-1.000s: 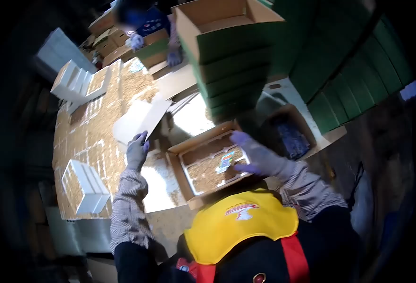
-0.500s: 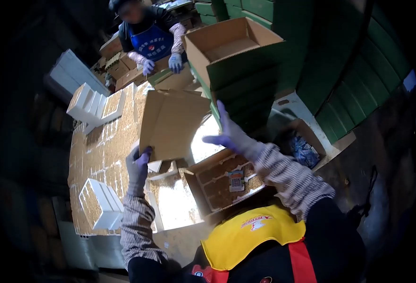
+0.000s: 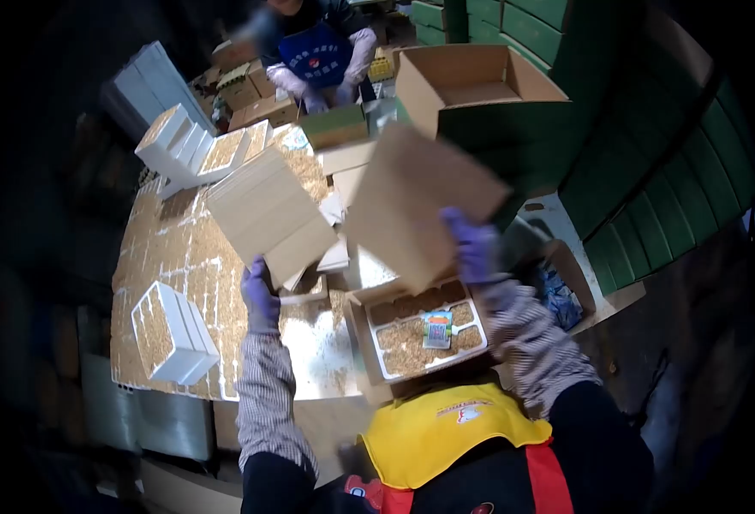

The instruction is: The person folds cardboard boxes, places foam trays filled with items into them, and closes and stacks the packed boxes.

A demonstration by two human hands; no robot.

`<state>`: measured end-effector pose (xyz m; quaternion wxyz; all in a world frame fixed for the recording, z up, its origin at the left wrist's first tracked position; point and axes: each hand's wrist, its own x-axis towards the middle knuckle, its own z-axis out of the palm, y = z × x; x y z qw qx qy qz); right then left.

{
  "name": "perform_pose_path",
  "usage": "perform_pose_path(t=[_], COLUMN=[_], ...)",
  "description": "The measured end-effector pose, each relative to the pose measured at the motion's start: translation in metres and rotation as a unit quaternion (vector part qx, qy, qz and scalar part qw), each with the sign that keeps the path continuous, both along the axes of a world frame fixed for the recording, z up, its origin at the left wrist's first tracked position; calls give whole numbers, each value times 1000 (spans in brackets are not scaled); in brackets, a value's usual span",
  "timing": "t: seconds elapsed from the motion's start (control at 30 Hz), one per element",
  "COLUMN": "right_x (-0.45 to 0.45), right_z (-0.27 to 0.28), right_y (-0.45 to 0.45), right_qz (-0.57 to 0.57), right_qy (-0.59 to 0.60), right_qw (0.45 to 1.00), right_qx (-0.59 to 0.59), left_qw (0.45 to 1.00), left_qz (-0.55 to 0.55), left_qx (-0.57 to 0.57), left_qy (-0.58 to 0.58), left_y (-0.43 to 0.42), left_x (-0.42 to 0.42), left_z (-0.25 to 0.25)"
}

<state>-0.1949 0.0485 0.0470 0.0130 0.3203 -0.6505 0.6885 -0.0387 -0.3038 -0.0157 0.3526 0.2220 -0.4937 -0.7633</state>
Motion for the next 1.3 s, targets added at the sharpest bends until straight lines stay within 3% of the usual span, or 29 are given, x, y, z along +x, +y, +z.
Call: perform_pose_path(t=[0.03,0.07,0.1,0.13,0.17,0.2,0.23,0.3,0.37,0.43,0.47,0.5,0.57,0.6,0.63,0.7,0.77,0.83,0.87,0.93,0.97,1.0,1.03,1.07,1.13,1.17,1.2,1.23,1.3], right_x=[12,28,43,63,91,110,118,111,101,87,79,69,59,77,79,83,62,47,39,5,1,-3,-15,-5,26,39,35,30,15], right_z=[41,62,82,95,79,42,6,-80,-71,-75,-75,-79,-86,-64,-91,-106,-100,-78,-58,-61,-64,-68,-141,-181,-221,-230,-206,-201,-196], right_y=[20,40,61,67,58,47,35,9,3,-3,6,17,35,42,45,29,30,45,68,107,118,129,144,141,123,112,115,116,133], right_qz=[75,23,-102,-43,5,60,109,195,242,388,411,403,322,195,196,207,264,274,256,176,181,170,191,190,141,93,158,181,196], right_qy=[-186,89,361,499,468,410,358,273,309,120,41,74,154,151,175,165,183,168,143,-290,-397,-499,-443,-484,-424,-329,-489,-463,-407], right_qw=[961,996,914,823,821,827,804,758,746,708,706,716,735,699,695,649,702,800,863,927,890,845,860,818,848,910,833,829,823], right_qx=[-193,21,154,268,327,380,462,559,538,578,575,565,576,671,669,713,636,506,412,163,130,94,168,245,284,233,205,256,344], left_qw=[995,979,944,909,881,783,754,728,659,740,693,634,428,369,354,411,657,819,878,886,858,848,846,840,846,853,852,850,923], left_qz=[86,97,69,35,18,51,62,72,32,-246,-370,-480,-469,-432,-385,-348,-270,-181,-223,-290,-314,-396,-400,-401,-378,-358,-355,-351,-274], left_qx=[-40,-148,-216,-355,-420,-541,-523,-615,-711,-588,-556,-518,-694,-732,-756,-736,-661,-471,-266,104,255,239,122,100,89,98,54,11,53], left_qy=[-44,-103,-240,-216,-217,-302,-392,-292,-243,-216,-270,-314,-339,-376,-394,-410,-241,-273,-329,-347,-317,-258,-330,-352,-366,-368,-380,-393,-265], left_y=[-16,-19,-12,-8,-5,8,29,63,124,150,158,164,174,191,200,207,202,161,129,121,136,127,145,158,174,177,178,178,205], left_x=[-7,-17,-25,-29,-39,-47,-54,-50,-24,-5,5,9,23,23,21,21,34,65,84,79,66,61,46,40,27,26,27,27,26], left_z=[-22,-29,-26,-37,-54,-55,-41,-21,40,45,36,23,-20,-16,-31,-28,10,-5,-27,-31,-19,-85,-98,-116,-123,-118,-108,-98,-66])
